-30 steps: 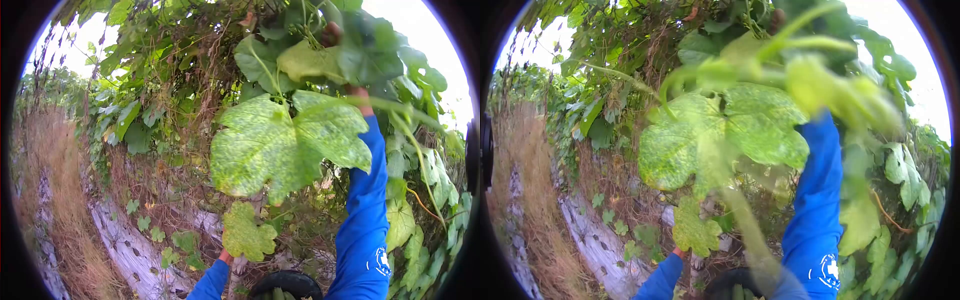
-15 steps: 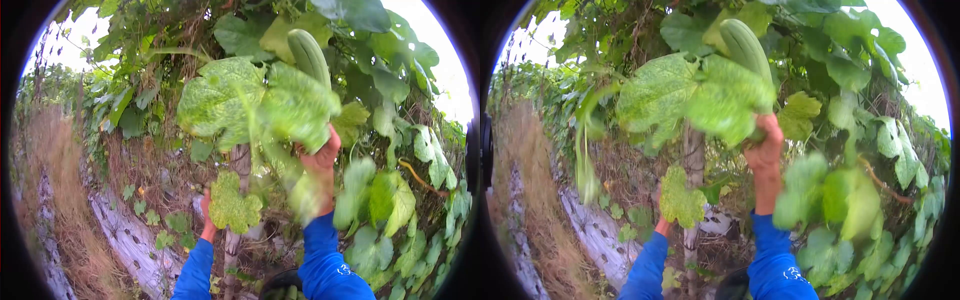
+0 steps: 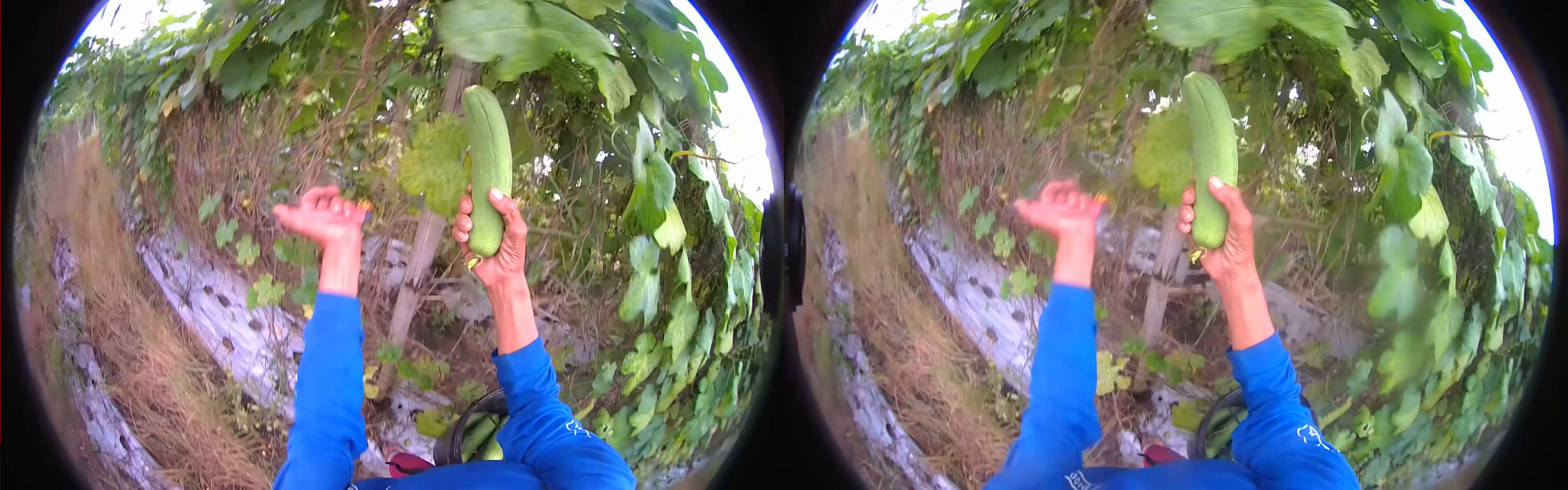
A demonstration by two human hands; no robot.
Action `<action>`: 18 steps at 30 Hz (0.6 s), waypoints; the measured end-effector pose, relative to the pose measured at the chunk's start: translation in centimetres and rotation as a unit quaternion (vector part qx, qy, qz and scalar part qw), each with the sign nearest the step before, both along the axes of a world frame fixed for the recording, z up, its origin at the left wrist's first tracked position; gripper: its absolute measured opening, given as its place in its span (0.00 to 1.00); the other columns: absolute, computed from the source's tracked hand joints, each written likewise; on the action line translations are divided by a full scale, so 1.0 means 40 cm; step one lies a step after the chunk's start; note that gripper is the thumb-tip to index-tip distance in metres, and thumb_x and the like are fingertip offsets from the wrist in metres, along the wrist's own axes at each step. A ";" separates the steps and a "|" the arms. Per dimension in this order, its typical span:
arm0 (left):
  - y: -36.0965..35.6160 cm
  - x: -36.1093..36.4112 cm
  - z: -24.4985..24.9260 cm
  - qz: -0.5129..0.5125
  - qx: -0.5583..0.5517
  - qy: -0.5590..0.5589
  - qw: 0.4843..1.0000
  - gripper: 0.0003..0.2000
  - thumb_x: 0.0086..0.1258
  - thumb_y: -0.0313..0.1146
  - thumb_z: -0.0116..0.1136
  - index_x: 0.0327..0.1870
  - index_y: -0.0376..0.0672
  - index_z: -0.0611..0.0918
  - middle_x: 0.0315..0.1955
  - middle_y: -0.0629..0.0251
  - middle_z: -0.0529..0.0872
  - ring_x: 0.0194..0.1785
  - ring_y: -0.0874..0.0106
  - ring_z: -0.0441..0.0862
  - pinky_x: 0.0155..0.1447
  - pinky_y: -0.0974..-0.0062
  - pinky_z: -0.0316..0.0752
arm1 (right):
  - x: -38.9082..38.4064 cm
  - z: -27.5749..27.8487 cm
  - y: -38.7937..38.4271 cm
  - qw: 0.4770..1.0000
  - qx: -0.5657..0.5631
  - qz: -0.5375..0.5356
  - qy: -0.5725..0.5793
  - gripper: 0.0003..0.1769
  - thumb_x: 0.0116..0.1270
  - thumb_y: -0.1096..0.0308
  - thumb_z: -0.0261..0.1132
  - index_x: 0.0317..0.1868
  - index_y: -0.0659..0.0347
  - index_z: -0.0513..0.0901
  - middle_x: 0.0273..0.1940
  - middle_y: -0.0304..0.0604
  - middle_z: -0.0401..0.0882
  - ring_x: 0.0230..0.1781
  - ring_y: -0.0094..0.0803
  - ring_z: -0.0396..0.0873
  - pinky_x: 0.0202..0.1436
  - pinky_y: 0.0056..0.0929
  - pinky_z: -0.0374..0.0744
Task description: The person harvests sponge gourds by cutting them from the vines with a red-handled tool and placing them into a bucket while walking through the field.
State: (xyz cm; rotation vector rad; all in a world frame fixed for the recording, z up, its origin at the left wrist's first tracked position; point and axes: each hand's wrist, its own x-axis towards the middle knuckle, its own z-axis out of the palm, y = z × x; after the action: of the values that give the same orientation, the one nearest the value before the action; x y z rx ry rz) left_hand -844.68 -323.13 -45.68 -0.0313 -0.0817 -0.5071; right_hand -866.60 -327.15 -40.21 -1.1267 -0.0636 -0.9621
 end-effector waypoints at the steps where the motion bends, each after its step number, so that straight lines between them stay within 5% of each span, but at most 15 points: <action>1: -0.015 0.006 0.006 -0.013 0.001 0.015 1.000 0.37 0.66 0.73 0.34 0.21 0.43 0.72 0.19 0.60 0.77 0.17 0.75 0.65 0.18 0.76 0.58 | -0.007 -0.017 0.023 1.000 -0.006 -0.017 0.013 0.23 0.64 0.56 0.66 0.49 0.64 0.72 0.33 0.45 0.75 0.27 0.29 0.75 0.27 0.28 0.75; 8: -0.143 0.056 -0.022 -0.058 0.016 0.014 0.998 0.29 0.69 0.65 0.41 0.21 0.46 0.69 0.15 0.63 0.74 0.14 0.75 0.62 0.17 0.75 0.57 | -0.236 -0.090 0.140 0.985 0.004 -0.120 0.127 0.28 0.61 0.57 0.66 0.54 0.67 0.69 0.33 0.45 0.75 0.25 0.26 0.75 0.23 0.25 0.78; 12: -0.198 0.071 -0.003 -0.031 0.053 -0.065 0.996 0.29 0.69 0.65 0.42 0.22 0.46 0.69 0.15 0.63 0.73 0.14 0.75 0.62 0.17 0.74 0.56 | -0.455 -0.164 0.161 0.951 -0.024 -0.183 0.248 0.28 0.59 0.57 0.67 0.52 0.70 0.72 0.25 0.43 0.75 0.19 0.27 0.74 0.21 0.24 0.76; 18: -0.373 0.099 0.051 -0.047 0.042 -0.104 0.993 0.30 0.68 0.66 0.41 0.23 0.45 0.69 0.15 0.62 0.73 0.13 0.74 0.62 0.16 0.74 0.56 | -0.720 -0.340 0.194 0.900 0.083 -0.288 0.316 0.21 0.58 0.61 0.67 0.44 0.69 0.76 0.24 0.46 0.77 0.17 0.29 0.75 0.20 0.25 0.76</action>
State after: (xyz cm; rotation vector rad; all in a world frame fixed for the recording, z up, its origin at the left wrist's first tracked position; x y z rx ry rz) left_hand -840.70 -338.05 -43.66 0.1008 -0.2634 -0.6068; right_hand -895.40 -319.37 -53.79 -1.2740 0.9106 -1.0415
